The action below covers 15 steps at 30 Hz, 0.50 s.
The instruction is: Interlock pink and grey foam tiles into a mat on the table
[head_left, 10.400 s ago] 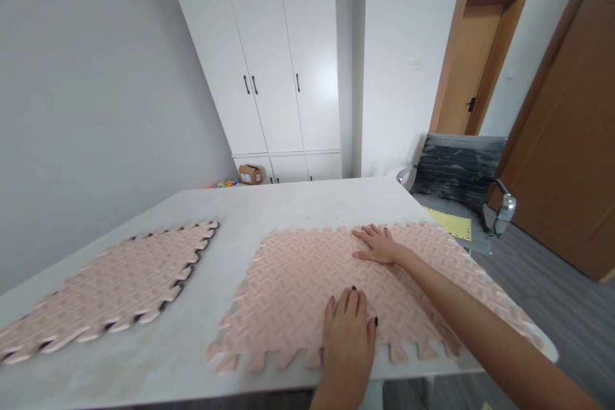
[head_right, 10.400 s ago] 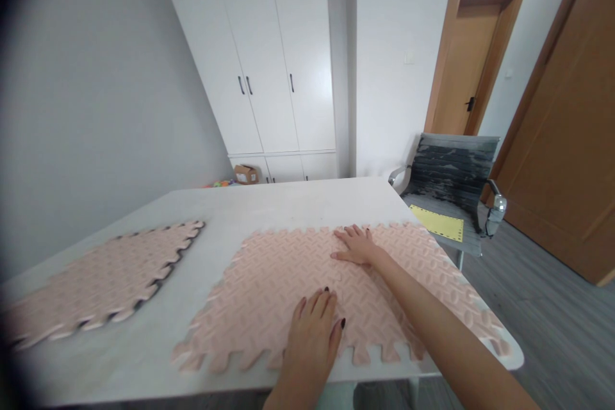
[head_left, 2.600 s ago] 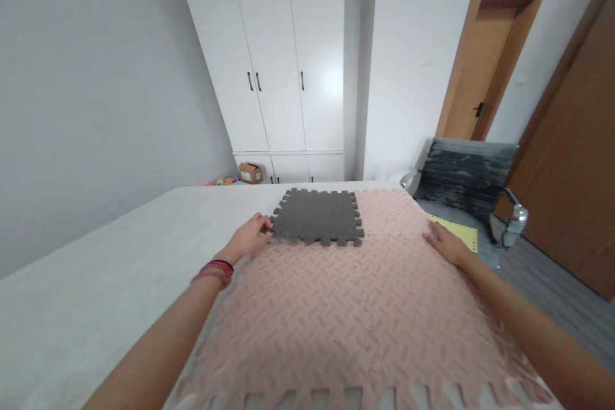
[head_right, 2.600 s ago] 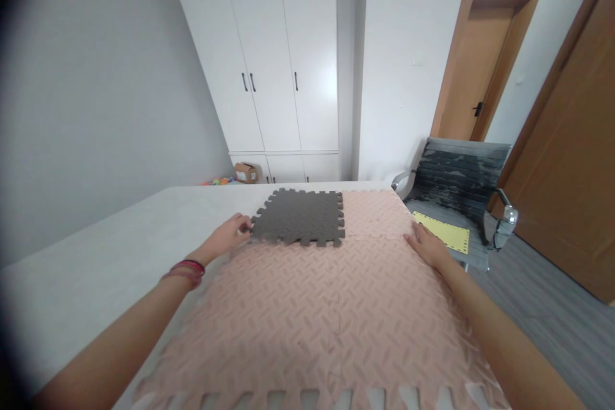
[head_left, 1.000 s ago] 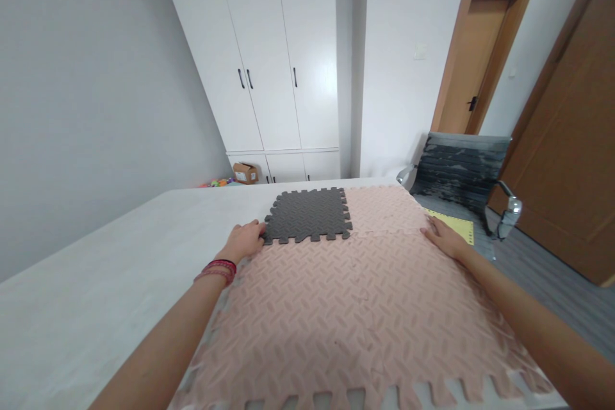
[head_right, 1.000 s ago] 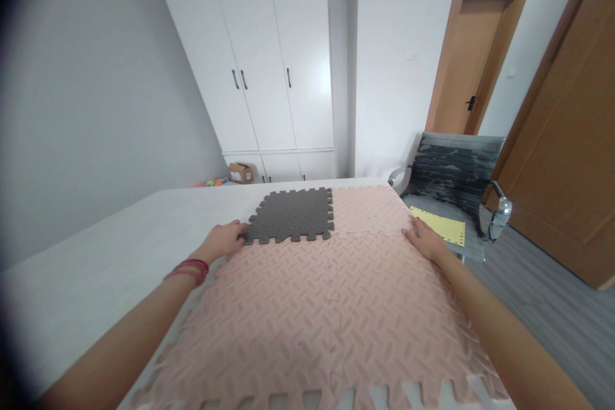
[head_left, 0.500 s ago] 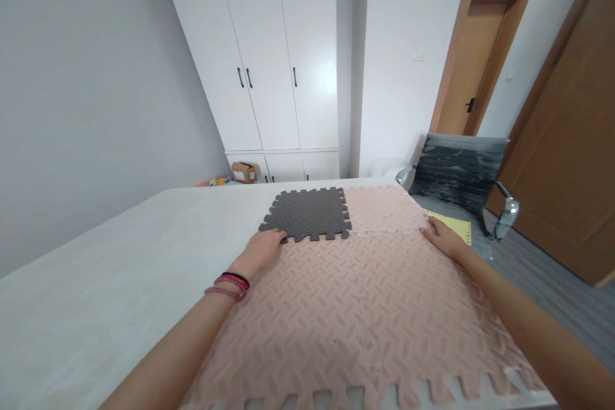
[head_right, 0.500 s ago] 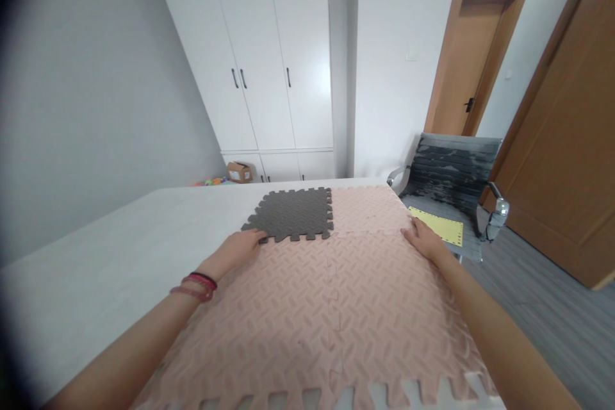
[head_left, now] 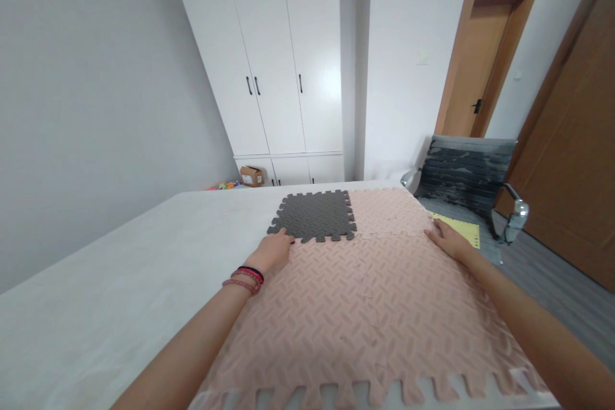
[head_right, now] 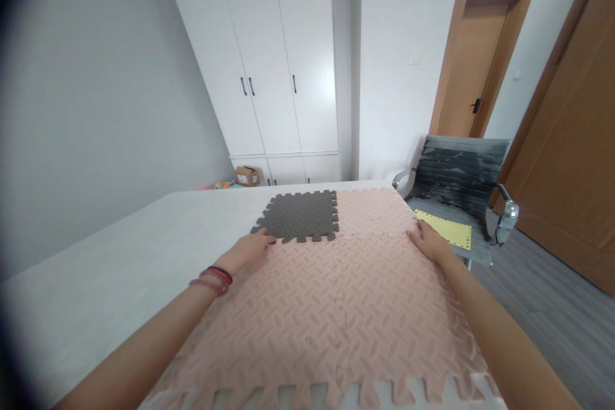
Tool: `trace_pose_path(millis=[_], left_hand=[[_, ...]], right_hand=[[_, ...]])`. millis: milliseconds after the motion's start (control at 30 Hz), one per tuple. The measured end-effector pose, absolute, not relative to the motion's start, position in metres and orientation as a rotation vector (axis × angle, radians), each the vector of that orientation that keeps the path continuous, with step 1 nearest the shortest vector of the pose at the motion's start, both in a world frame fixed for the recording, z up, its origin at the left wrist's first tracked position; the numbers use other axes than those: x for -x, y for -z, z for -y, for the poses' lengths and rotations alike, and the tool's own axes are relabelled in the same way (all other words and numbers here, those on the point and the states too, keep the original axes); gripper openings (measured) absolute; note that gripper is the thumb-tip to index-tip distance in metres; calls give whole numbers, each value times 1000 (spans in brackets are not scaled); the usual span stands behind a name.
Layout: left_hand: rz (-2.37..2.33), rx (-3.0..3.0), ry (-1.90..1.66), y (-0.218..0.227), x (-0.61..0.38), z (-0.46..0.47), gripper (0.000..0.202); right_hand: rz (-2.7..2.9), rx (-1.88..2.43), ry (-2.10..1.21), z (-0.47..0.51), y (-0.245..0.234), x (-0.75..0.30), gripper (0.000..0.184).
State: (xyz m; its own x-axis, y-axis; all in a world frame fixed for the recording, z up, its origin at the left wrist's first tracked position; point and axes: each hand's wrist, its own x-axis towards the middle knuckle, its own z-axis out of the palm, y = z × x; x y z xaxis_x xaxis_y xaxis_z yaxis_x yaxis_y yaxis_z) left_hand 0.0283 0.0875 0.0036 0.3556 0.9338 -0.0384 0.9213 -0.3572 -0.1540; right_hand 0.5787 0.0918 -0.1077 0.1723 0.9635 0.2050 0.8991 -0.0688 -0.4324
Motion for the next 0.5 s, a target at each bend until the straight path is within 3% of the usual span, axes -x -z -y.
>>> trace_pose_path(millis=[267, 500], left_hand=[[1581, 2592, -138, 19, -69, -78, 32], [1552, 2629, -96, 7, -76, -90, 34]], right_hand=[[1747, 2013, -186, -94, 112, -582, 82], [1738, 1999, -181, -93, 110, -580, 80]])
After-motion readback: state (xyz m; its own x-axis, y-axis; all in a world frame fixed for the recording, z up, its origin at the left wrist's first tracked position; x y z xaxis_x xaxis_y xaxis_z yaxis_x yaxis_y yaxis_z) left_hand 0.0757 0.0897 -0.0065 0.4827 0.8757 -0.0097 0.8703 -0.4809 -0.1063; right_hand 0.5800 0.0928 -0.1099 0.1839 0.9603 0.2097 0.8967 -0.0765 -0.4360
